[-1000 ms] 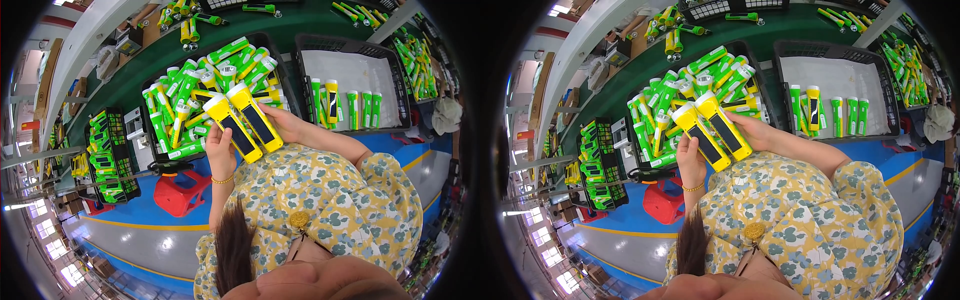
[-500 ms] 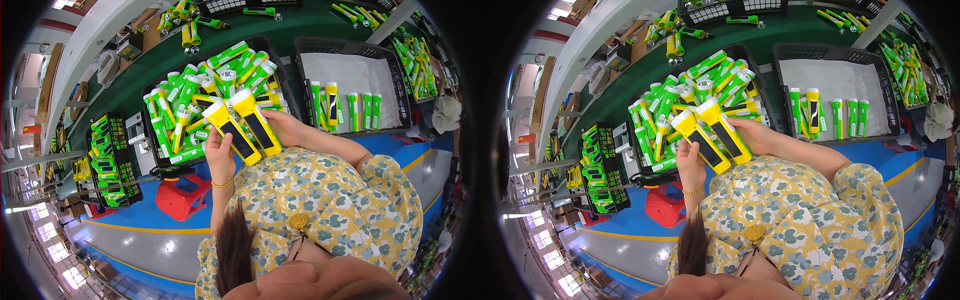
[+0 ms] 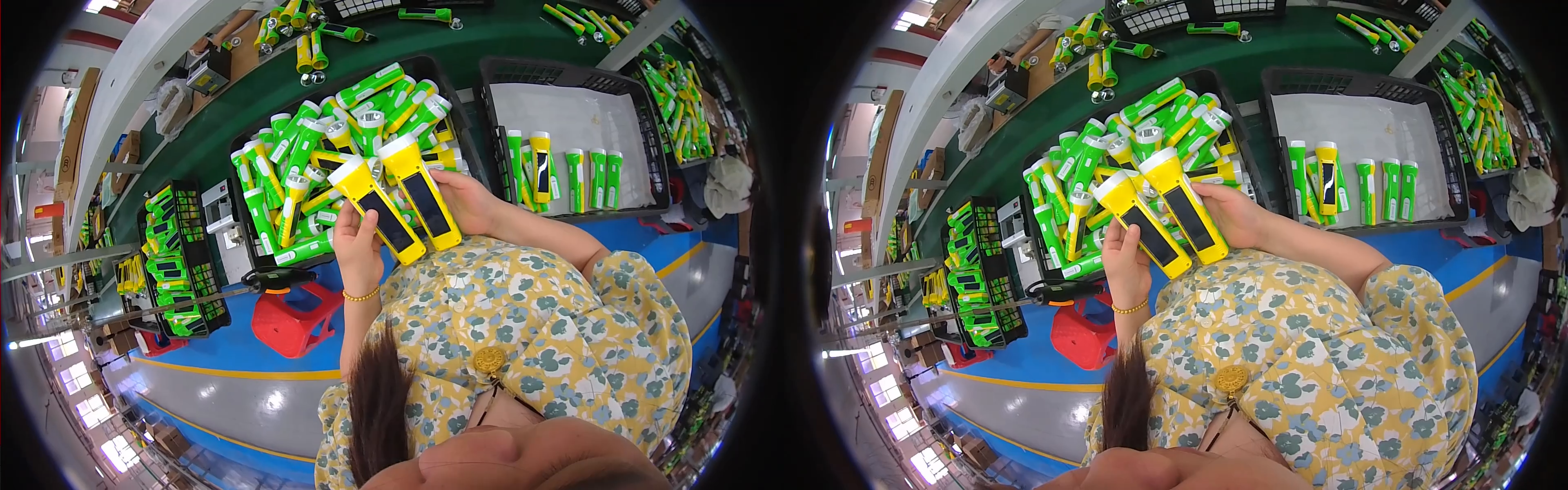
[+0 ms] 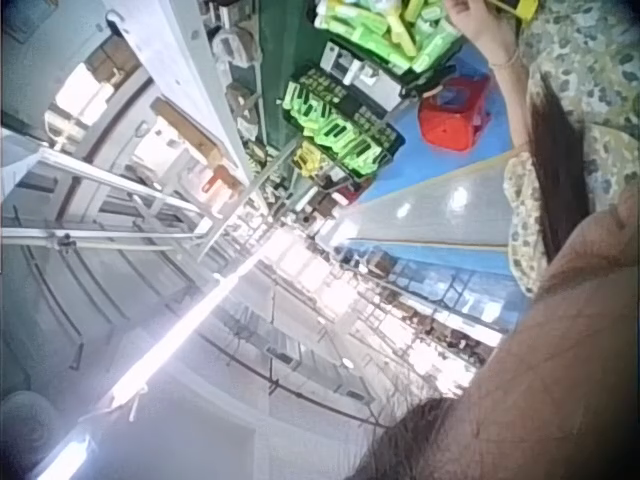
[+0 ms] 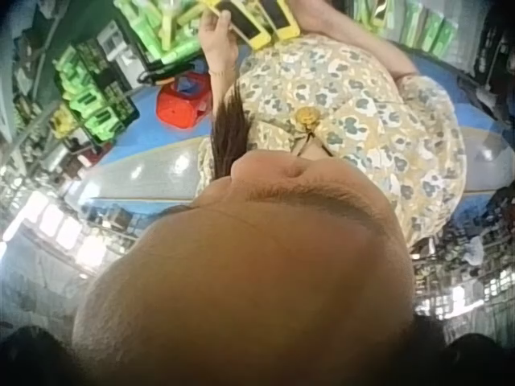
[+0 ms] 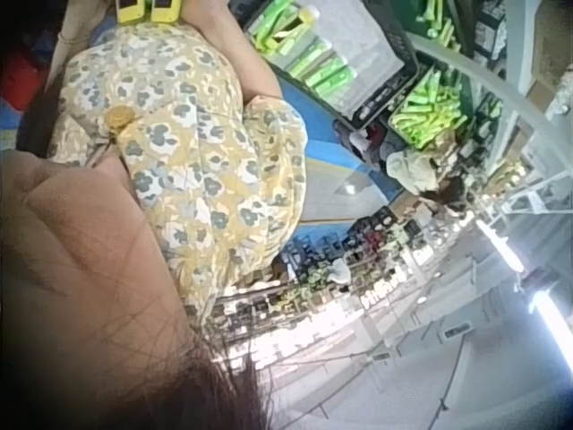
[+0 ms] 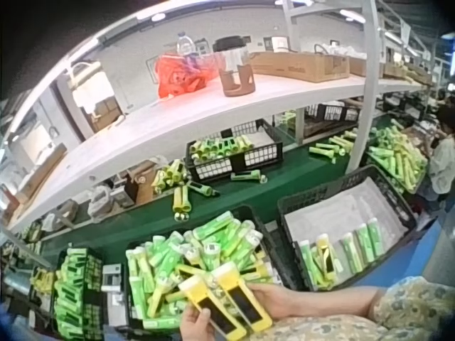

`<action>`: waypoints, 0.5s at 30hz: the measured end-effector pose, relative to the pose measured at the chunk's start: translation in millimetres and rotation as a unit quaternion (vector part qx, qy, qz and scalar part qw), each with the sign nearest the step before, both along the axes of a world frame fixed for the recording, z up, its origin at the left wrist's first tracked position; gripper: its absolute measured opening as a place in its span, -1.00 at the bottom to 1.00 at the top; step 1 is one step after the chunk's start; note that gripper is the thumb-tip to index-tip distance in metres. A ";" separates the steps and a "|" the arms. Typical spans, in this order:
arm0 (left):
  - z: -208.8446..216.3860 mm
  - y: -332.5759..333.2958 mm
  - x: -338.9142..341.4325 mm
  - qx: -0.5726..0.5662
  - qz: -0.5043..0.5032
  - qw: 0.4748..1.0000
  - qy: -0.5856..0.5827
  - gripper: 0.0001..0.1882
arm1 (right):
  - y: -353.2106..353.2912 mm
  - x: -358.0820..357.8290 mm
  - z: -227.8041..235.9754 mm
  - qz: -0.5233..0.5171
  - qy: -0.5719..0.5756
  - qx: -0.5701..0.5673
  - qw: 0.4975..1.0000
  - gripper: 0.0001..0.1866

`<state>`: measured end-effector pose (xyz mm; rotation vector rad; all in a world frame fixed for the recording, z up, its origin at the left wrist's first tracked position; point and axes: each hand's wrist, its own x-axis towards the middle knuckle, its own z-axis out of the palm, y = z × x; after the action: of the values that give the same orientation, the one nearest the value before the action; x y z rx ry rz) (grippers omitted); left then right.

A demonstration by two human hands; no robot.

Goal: Inspecting and sorting solar-powered LED flashlights on a production line.

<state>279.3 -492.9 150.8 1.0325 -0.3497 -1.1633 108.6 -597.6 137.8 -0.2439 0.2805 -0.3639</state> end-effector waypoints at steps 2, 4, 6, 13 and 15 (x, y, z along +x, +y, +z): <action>1.0 -0.1 -0.5 -0.005 -0.011 1.000 -0.004 -0.56 | 1.0 -0.6 -2.4 -0.011 0.010 -0.015 1.000 -0.51; 2.1 -0.1 -1.7 -0.005 -0.005 1.000 -0.002 -0.56 | 1.4 -1.7 -1.1 -0.011 0.013 -0.009 1.000 -0.51; 1.8 0.8 -1.5 -0.006 0.000 1.000 -0.001 -0.56 | 1.6 -2.3 -1.9 -0.011 0.014 -0.004 1.000 -0.51; -0.2 4.5 -0.6 -0.013 -0.011 0.999 -0.030 -0.59 | 1.9 -1.2 1.6 -0.009 0.017 0.000 1.000 -0.52; -0.3 5.1 -1.4 -0.013 -0.012 1.000 -0.025 -0.58 | 2.3 -2.1 0.5 -0.010 0.019 -0.005 1.000 -0.52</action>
<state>277.9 -487.8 150.5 1.0387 -0.4161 -1.1536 106.5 -595.4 138.3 -0.2591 0.3193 -0.3813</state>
